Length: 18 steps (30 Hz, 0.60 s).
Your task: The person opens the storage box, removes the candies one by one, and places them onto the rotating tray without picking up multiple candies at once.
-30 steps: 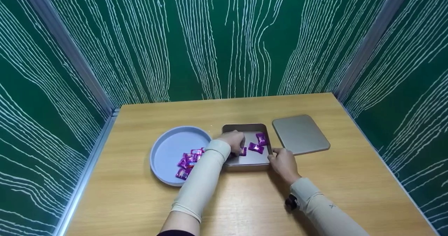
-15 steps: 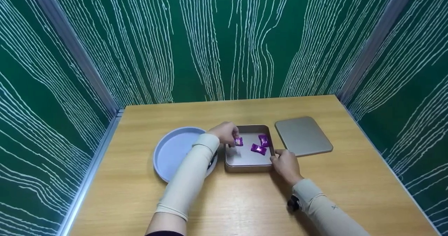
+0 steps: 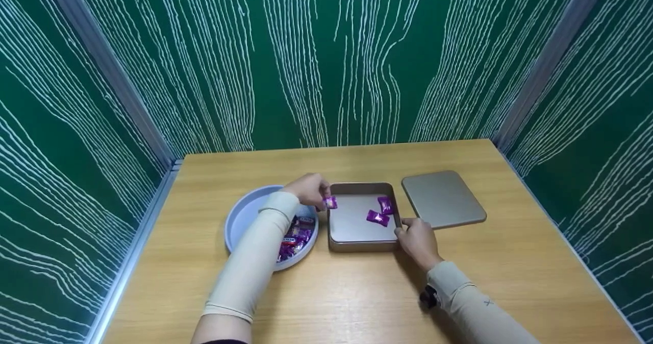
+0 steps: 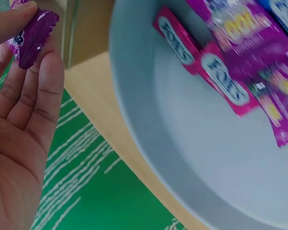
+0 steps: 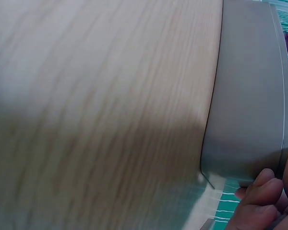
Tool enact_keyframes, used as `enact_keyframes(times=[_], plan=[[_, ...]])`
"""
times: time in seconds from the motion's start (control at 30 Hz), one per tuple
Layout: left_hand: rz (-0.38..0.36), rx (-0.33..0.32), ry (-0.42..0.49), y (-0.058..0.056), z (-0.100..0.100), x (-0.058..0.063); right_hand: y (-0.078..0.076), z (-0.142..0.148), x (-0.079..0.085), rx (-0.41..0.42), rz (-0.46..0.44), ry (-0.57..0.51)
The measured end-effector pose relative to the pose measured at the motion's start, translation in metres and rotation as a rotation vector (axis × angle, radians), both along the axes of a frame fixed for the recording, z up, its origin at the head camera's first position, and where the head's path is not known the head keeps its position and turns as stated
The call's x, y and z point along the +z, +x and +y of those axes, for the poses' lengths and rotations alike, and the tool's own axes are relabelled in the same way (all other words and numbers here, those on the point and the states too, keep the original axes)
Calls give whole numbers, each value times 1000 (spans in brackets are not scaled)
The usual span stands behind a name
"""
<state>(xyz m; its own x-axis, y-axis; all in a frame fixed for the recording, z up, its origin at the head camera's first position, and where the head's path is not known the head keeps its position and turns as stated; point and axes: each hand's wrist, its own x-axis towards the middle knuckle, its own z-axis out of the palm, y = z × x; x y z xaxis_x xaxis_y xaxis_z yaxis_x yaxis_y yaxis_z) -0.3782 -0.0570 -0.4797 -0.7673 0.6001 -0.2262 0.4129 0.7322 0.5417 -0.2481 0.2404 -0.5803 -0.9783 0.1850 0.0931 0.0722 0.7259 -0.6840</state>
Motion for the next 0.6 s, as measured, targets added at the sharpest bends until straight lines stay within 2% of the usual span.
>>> enact_keyframes(times=[0.1,0.33,0.6], plan=[[-1,8,-18,-1,-10,0,0,0,-1,1,-3,-5],[-40,69,-59,2,-33,-4,-1,-1,-1,-2,6,15],[-91,135,-85,2,-53,-15,-1,-1,-1,-10,-14,-5]])
